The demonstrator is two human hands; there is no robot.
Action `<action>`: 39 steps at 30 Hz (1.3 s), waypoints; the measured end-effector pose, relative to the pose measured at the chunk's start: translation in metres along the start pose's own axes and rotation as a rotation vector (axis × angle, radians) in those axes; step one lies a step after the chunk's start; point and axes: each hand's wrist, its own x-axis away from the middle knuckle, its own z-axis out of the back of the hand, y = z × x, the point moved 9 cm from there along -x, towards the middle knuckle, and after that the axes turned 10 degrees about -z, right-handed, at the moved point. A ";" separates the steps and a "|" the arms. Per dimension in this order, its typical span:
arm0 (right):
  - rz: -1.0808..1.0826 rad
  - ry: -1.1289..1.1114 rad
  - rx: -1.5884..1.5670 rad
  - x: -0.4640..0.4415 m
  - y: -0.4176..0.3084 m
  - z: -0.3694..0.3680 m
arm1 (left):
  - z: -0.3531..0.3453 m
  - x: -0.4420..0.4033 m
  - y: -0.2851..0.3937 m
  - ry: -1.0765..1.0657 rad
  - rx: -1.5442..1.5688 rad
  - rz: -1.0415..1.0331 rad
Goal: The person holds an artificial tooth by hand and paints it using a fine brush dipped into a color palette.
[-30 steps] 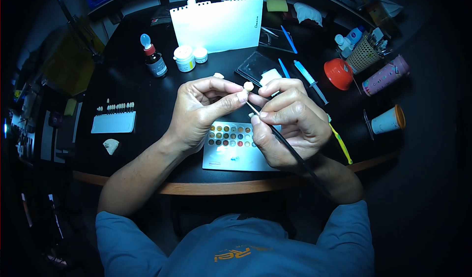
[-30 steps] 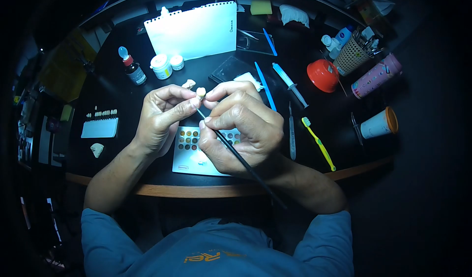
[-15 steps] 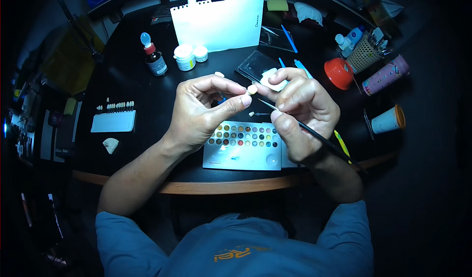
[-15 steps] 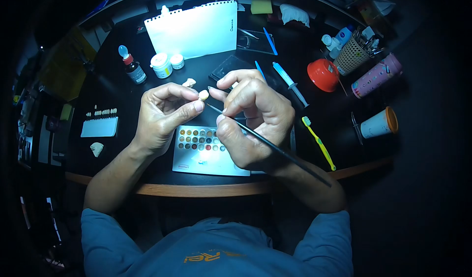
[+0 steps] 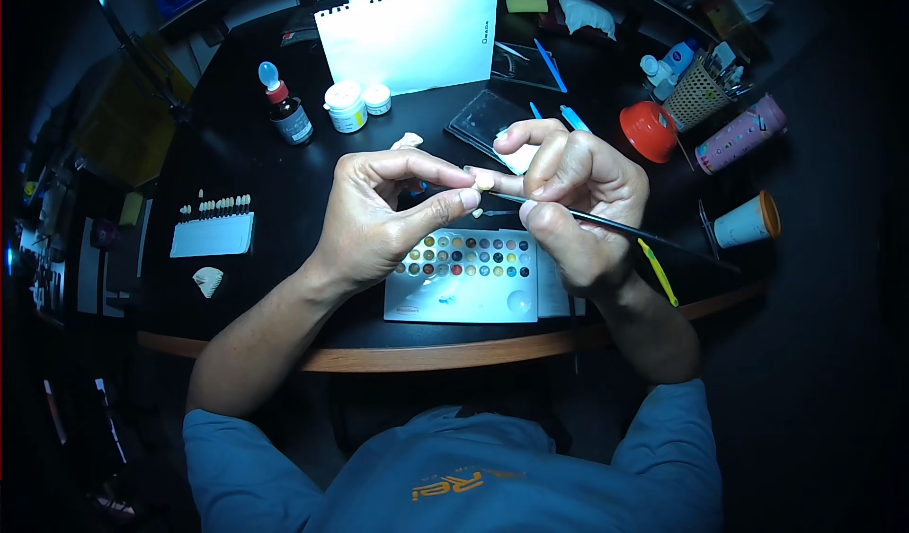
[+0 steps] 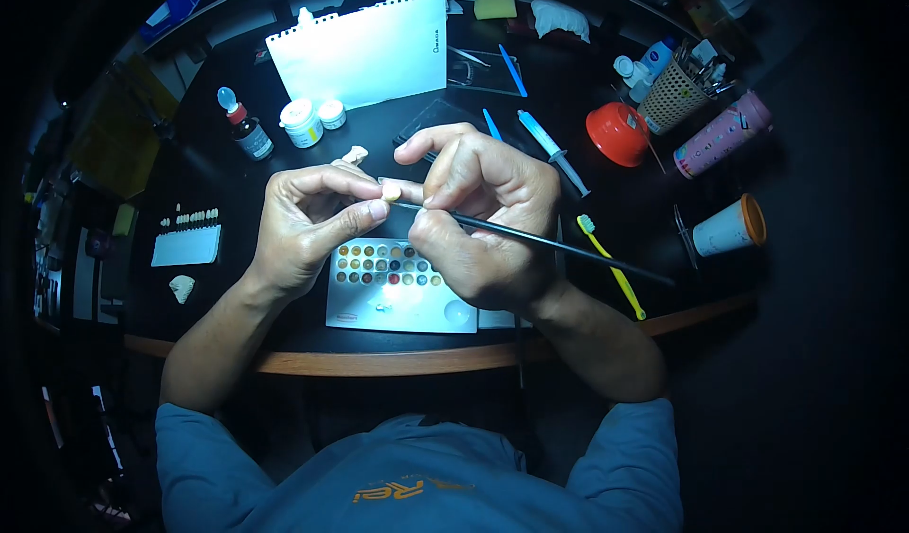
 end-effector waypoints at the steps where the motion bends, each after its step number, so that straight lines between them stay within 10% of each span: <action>1: -0.023 0.001 -0.006 -0.001 0.000 0.001 | 0.000 0.000 0.000 -0.008 0.001 0.009; 39: -0.133 0.032 -0.013 -0.006 0.019 0.012 | -0.003 0.001 0.002 -0.065 -0.034 0.051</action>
